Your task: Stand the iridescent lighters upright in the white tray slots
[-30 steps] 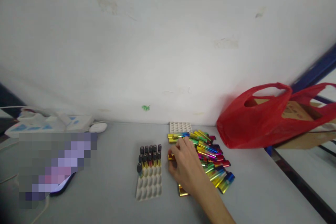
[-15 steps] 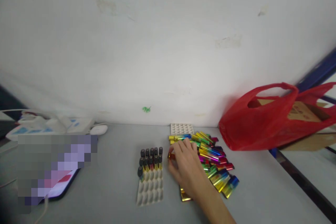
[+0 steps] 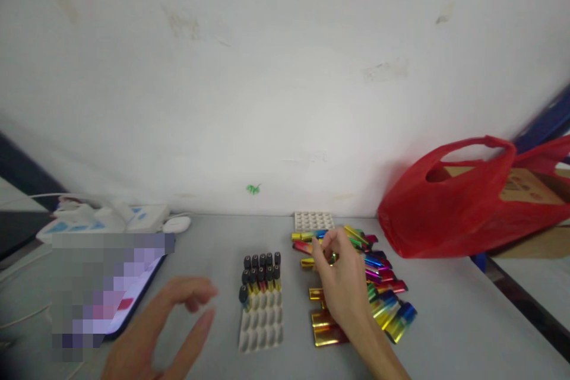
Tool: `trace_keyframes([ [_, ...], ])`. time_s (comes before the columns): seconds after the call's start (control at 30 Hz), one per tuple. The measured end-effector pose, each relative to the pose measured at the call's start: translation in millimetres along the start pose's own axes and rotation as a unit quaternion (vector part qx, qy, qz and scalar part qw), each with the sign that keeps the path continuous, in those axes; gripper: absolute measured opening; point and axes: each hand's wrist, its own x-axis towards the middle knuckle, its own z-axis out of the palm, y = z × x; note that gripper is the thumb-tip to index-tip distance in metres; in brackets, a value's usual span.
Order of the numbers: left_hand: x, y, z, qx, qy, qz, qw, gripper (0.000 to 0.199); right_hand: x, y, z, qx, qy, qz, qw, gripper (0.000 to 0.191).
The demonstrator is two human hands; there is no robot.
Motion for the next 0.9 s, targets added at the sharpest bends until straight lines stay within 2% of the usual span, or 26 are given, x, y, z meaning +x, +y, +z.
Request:
trace_keyframes([
  [0.07, 19, -3, 14.6, -0.001, 0.006, -0.033, 0.999, 0.036, 2, -1, -2, 0.112, -0.003, 0.072, 0.991, 0.039],
  [0.13, 35, -8, 27.6, -0.033, 0.000, -0.064, 0.997, 0.044, 3, -3, -3, 0.231, -0.034, 0.148, 0.961, 0.045],
  [0.2, 45, -14, 34.9, -0.097, -0.032, -0.051, 0.994, 0.053, 4, -6, -4, 0.333, -0.076, 0.203, 0.918, 0.053],
  [0.3, 47, -23, 33.4, -0.134, -0.120, 0.013, 0.984, 0.073, 3, -13, -4, 0.432, -0.127, 0.235, 0.862, 0.045],
  [0.4, 40, -26, 25.9, -0.093, -0.187, 0.038, 0.977, 0.097, -3, -21, -3, 0.469, -0.167, 0.256, 0.828, 0.033],
  [0.6, 38, -23, 24.1, 0.003, -0.267, -0.004, 0.964, 0.138, -13, -25, 4, 0.491, -0.204, 0.286, 0.797, 0.027],
  [0.73, 43, -23, 22.3, 0.038, -0.274, -0.020, 0.961, 0.147, -12, -21, 5, 0.484, -0.219, 0.315, 0.786, 0.037],
  [0.9, 48, -25, 16.7, 0.042, -0.270, -0.025, 0.962, 0.147, -10, -17, 7, 0.504, -0.256, 0.329, 0.756, 0.048],
])
